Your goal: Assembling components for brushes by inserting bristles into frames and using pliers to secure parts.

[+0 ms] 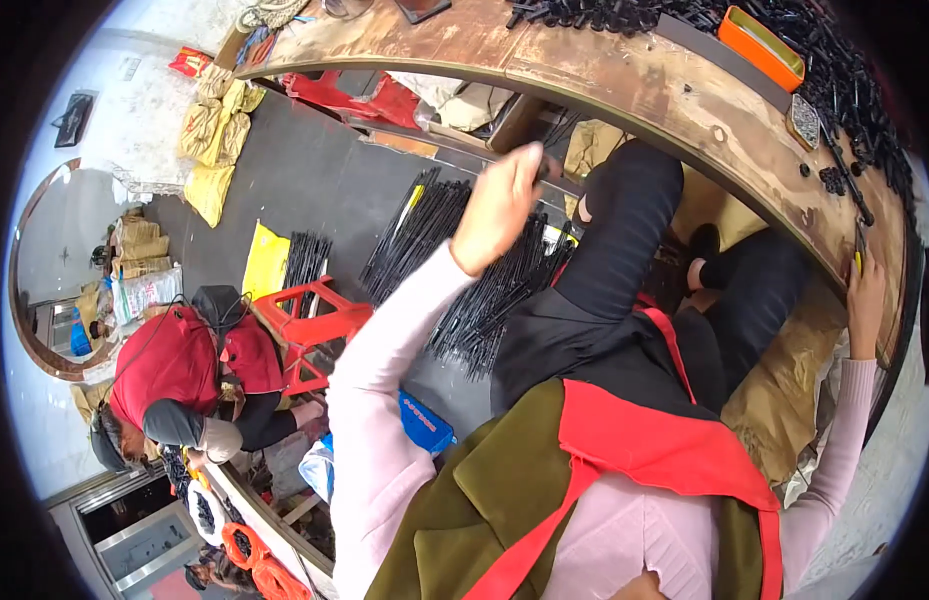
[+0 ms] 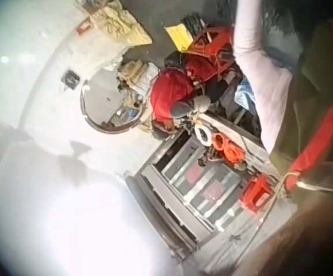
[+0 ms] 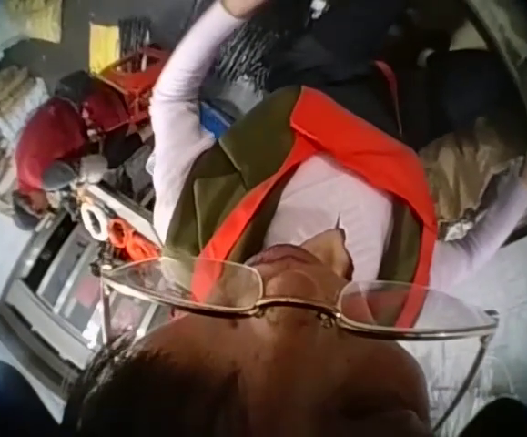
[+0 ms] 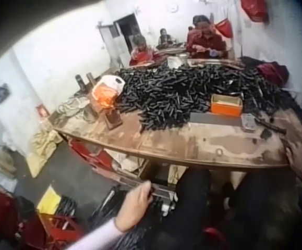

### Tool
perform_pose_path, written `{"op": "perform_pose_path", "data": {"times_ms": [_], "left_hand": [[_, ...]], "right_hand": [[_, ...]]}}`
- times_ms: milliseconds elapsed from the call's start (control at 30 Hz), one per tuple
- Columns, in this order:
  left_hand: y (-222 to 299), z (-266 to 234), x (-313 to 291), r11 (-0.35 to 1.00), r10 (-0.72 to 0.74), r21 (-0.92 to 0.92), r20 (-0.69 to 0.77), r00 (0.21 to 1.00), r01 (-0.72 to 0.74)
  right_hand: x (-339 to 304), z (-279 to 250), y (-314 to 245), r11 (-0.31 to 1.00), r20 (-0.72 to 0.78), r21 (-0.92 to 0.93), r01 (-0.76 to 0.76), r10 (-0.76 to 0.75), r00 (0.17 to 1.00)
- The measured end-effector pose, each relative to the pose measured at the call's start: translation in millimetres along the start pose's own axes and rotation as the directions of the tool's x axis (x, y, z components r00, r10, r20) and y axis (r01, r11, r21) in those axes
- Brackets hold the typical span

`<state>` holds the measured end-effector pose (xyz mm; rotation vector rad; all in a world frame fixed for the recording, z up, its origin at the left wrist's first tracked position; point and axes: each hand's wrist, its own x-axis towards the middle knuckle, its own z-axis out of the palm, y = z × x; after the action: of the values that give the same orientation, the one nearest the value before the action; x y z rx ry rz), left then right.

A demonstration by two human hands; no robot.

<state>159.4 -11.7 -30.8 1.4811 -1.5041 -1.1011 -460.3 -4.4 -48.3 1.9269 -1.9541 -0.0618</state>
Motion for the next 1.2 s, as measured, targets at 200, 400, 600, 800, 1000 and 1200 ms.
{"op": "perform_pose_path", "data": {"times_ms": [200,400,600,800,1000,1200], "left_hand": [[-203,42,-22,0.935,-0.023,0.351,-0.092,0.995,0.054],[-178,23,22,0.927,0.16,0.36,-0.134,0.978,-0.102],[15,86,35,0.921,0.371,0.062,0.159,0.915,-0.384],[73,156,4,0.789,0.561,-0.114,0.534,0.633,-0.603],[82,190,-13,0.797,0.508,-0.163,0.702,0.5,-0.581],[91,208,-17,0.841,0.421,-0.14,0.776,0.47,-0.522]], "right_hand": [[4,-2,-15,0.994,-0.021,0.105,0.008,-0.006,1.0],[11,-18,-11,0.991,0.014,0.134,0.012,-0.014,1.0],[-2,-59,-30,0.991,0.033,0.048,-0.129,0.127,0.991],[-17,-41,-27,0.889,-0.317,0.445,0.108,0.044,0.947],[-74,-42,84,0.937,-0.143,0.227,-0.265,0.301,0.943],[-64,8,152,0.735,-0.235,-0.186,-0.652,0.611,0.756]]}}
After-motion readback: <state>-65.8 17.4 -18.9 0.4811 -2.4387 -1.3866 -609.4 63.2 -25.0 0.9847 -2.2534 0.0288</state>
